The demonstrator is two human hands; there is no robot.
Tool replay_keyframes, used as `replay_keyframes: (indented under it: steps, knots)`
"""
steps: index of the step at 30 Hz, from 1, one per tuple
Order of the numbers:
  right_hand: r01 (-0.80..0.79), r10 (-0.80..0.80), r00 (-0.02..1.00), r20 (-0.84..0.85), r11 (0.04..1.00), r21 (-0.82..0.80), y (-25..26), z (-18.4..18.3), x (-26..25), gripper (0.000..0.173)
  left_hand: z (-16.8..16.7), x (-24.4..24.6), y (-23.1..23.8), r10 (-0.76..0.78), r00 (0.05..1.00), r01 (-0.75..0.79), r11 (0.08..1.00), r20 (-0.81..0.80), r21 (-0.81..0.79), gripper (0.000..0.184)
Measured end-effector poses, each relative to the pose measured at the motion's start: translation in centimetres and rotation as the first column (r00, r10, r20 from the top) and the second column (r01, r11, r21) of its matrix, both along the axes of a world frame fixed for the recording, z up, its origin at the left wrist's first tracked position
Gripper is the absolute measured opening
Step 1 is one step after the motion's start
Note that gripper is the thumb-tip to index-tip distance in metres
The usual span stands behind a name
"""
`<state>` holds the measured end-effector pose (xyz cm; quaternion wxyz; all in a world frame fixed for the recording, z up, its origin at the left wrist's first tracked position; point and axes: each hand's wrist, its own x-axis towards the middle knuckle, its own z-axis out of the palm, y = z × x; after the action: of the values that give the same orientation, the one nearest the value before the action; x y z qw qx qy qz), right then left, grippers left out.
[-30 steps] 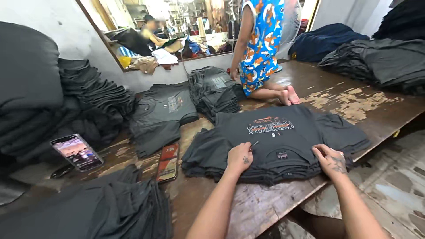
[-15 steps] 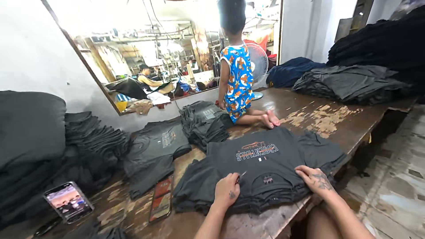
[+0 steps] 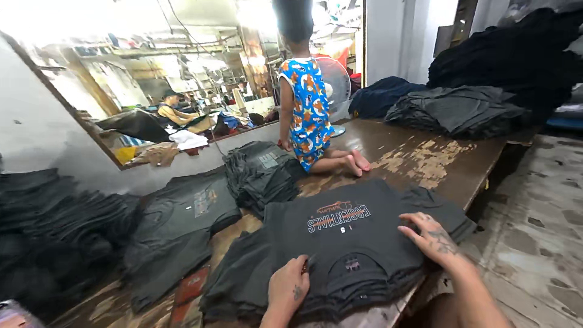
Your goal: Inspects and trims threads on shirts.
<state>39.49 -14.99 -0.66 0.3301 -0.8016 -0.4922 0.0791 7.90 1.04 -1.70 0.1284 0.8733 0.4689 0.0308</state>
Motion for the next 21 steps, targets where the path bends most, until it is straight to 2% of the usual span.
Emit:
replay_keyframes:
  steps: [2,4,7,11,13,17,19,21]
  knots:
    - [0.005,0.001,0.999,0.033,0.984,-0.177,1.5,-0.7,0.0,0.05,-0.2,0.0,-0.1,-0.011,1.0,0.011,1.0,0.017,0.022,0.038]
    - [0.029,0.008,0.99,0.143,0.968,-0.251,2.4,-2.5,0.2,0.052,-0.8,0.0,-0.1,-0.033,0.999,0.03,0.997,0.039,0.075,0.037]
    - [0.025,0.027,0.976,0.216,0.971,-0.238,2.3,-3.4,0.1,0.051,-1.3,-0.2,0.0,-0.06,0.996,0.051,0.99,0.065,0.131,0.037]
    - [0.008,0.032,0.981,0.19,0.979,-0.202,0.6,-3.5,-0.3,0.048,-0.9,-0.4,0.1,-0.039,0.999,0.039,0.999,-0.004,0.023,0.039]
    - [-0.006,0.031,0.991,0.131,0.981,-0.193,-0.4,-3.4,-0.6,0.047,-1.0,-1.2,0.7,-0.054,0.998,0.054,0.999,0.023,-0.001,0.038]
    - [0.005,-0.003,1.0,0.026,0.995,-0.095,-1.8,-2.8,-1.6,0.04,-1.0,-2.9,2.7,-0.074,0.978,0.077,0.997,0.193,-0.007,0.033]
    - [0.04,-0.039,0.999,-0.017,0.999,0.03,-2.1,-2.9,-1.9,0.036,-0.8,-3.2,2.9,-0.08,0.957,0.083,0.997,0.278,0.001,0.033]
    - [0.101,-0.09,0.994,-0.063,0.976,0.192,-2.3,-3.2,-2.2,0.031,-0.3,-3.1,2.0,-0.084,0.951,0.077,0.996,0.299,0.034,0.036]
